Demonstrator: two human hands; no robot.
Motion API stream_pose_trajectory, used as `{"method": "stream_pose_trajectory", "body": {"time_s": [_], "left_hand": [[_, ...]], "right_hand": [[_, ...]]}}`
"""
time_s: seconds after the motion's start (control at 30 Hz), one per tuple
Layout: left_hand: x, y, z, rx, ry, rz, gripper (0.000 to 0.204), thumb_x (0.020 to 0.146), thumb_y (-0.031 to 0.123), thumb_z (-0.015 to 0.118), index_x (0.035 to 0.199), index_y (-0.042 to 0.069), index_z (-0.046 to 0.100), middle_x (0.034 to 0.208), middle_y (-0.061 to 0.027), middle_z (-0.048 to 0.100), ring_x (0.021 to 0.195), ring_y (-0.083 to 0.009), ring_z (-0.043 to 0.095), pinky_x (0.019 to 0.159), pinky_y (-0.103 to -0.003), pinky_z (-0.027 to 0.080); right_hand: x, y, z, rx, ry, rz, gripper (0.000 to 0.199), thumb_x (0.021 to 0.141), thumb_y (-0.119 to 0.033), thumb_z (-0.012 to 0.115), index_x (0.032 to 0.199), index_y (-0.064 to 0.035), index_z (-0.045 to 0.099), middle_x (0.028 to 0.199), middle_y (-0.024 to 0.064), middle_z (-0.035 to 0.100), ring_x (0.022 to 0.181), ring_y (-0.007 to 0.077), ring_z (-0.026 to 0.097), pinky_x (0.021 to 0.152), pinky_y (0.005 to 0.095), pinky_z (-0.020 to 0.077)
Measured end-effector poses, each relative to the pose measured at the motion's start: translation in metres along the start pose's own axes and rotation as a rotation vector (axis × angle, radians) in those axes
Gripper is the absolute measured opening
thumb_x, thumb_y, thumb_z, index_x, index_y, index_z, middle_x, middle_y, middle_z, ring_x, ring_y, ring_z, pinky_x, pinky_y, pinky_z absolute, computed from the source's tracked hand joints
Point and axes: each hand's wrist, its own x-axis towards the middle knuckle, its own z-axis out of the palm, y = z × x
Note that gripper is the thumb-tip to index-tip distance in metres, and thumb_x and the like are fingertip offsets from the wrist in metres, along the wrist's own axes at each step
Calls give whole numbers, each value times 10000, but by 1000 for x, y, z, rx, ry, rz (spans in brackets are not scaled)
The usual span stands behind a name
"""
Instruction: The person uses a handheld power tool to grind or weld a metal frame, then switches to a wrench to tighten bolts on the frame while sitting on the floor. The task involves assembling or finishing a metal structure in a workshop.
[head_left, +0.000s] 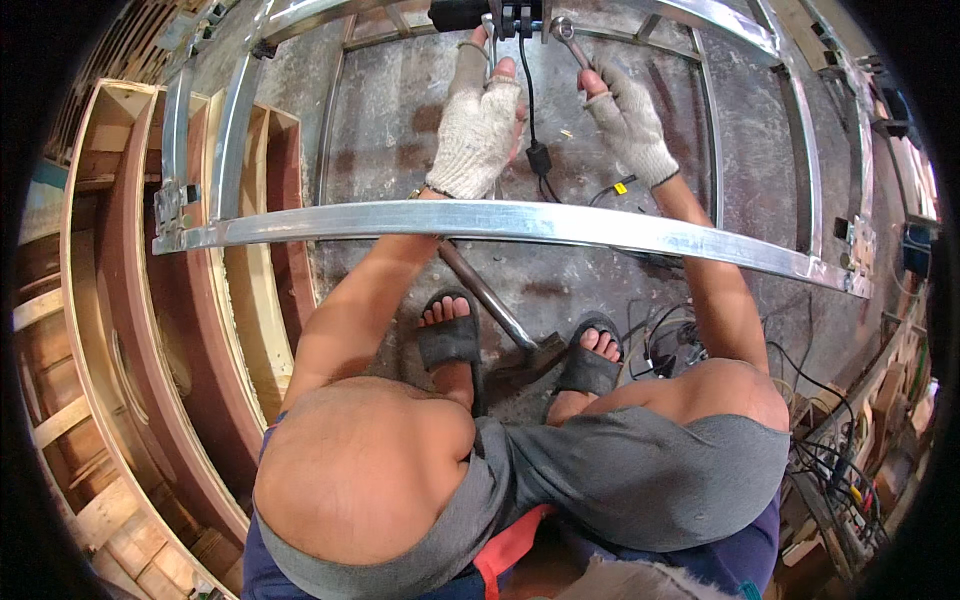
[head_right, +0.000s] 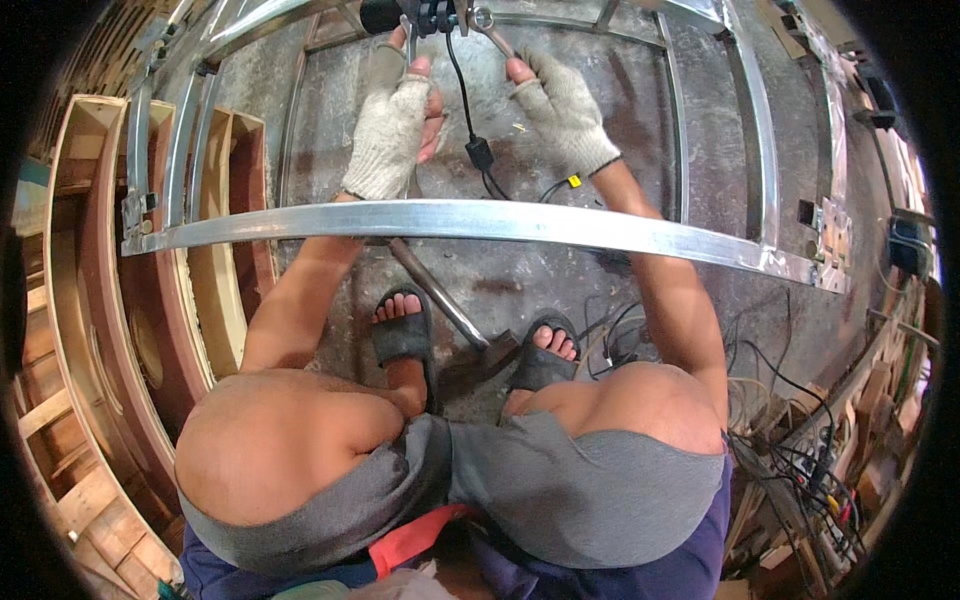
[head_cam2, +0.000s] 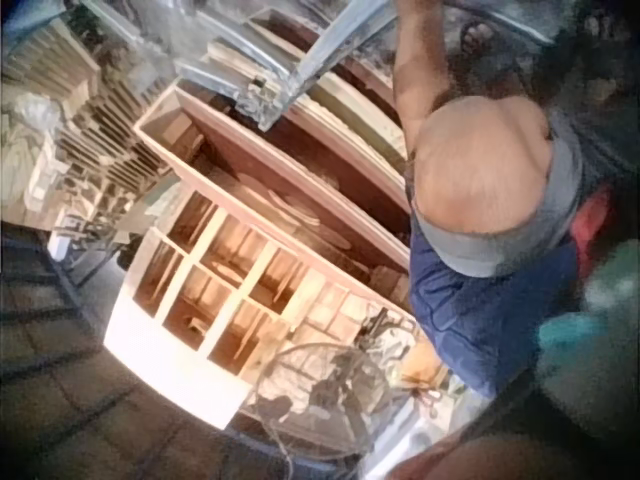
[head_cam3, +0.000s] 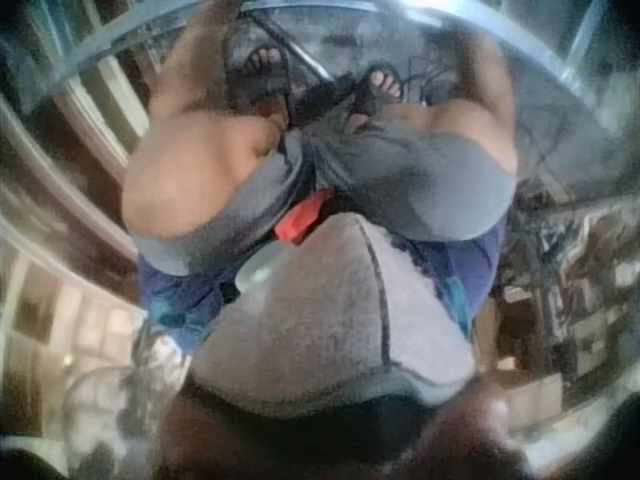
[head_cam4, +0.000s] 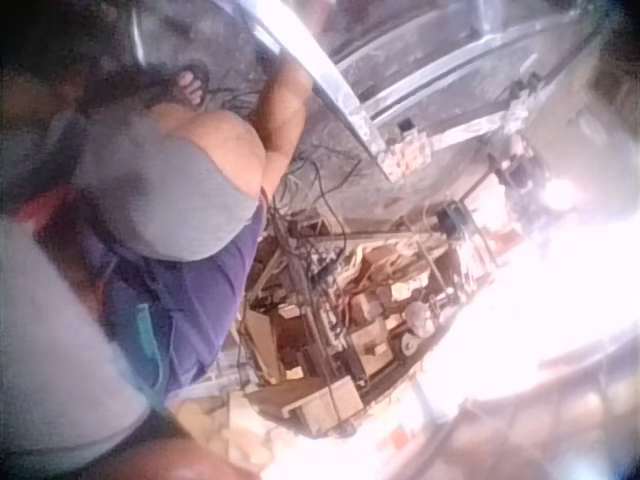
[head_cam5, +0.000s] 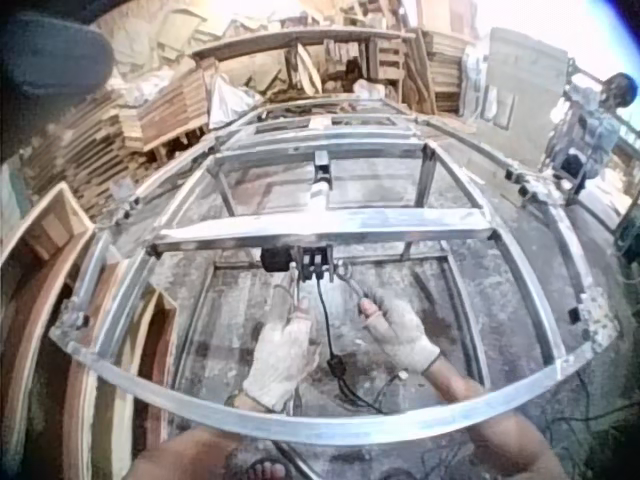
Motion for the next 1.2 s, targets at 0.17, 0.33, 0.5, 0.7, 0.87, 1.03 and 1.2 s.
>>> {"method": "stream_pose_trajectory", "body": {"time_s": [0.17, 0.33, 0.5, 0.7, 0.87, 1.03, 1.2], "left_hand": [[0, 3, 0, 12, -1, 13, 584, 1053, 310, 514, 1576, 239, 266, 651, 11, 530, 488, -75, 478, 408, -248, 385], [3, 1, 2, -45, 3, 1, 569, 1055, 290, 511, 1572, 237, 279, 655, 14, 525, 499, -62, 478, 427, -240, 389], [3, -2, 1, 128, 4, 128, 520, 1061, 167, 489, 1552, 222, 329, 711, 30, 462, 544, -75, 454, 461, -260, 406], [-1, 5, 3, 11, -5, 54, 627, 1048, 349, 528, 1588, 247, 226, 655, 15, 482, 431, -54, 414, 355, -230, 335], [-2, 8, 2, 7, -10, 22, 585, 1055, 294, 516, 1577, 241, 259, 672, 20, 507, 496, -59, 462, 418, -234, 382], [-3, 5, 1, -28, -15, 21, 567, 1060, 269, 507, 1575, 223, 274, 702, 12, 533, 558, -66, 498, 470, -240, 417], [2, -3, 0, 91, 2, 80, 634, 1047, 351, 522, 1592, 237, 218, 668, 17, 501, 462, -64, 443, 365, -238, 354]], "right_hand": [[48, 49, -1, -262, 21, -375, 266, 1038, -319, 505, 1067, -66, 581, 794, 199, 615, 768, 419, 634, 653, 484, 465], [94, 61, -4, -397, -33, -557, 194, 889, -165, 574, 1020, -23, 564, 883, 221, 610, 851, 451, 607, 728, 503, 490], [108, 47, -9, -378, -154, -625, 206, 851, -139, 570, 1018, -19, 554, 888, 229, 584, 848, 460, 581, 728, 517, 477], [89, 44, 17, -99, 17, -521, 286, 915, -156, 523, 1157, -18, 592, 1002, 253, 629, 934, 467, 601, 802, 502, 506], [58, 23, 41, -10, 213, -406, 306, 1052, -311, 461, 1120, -47, 601, 840, 217, 625, 792, 421, 637, 682, 470, 479], [7, -28, 56, 11, 183, 244, 405, 1042, -419, 448, 1057, -58, 632, 833, 247, 643, 841, 440, 647, 736, 495, 488], [-19, -80, 25, 161, 47, 451, 513, 1032, -482, 436, 1038, -18, 656, 885, 243, 684, 889, 415, 665, 829, 518, 482]]}}
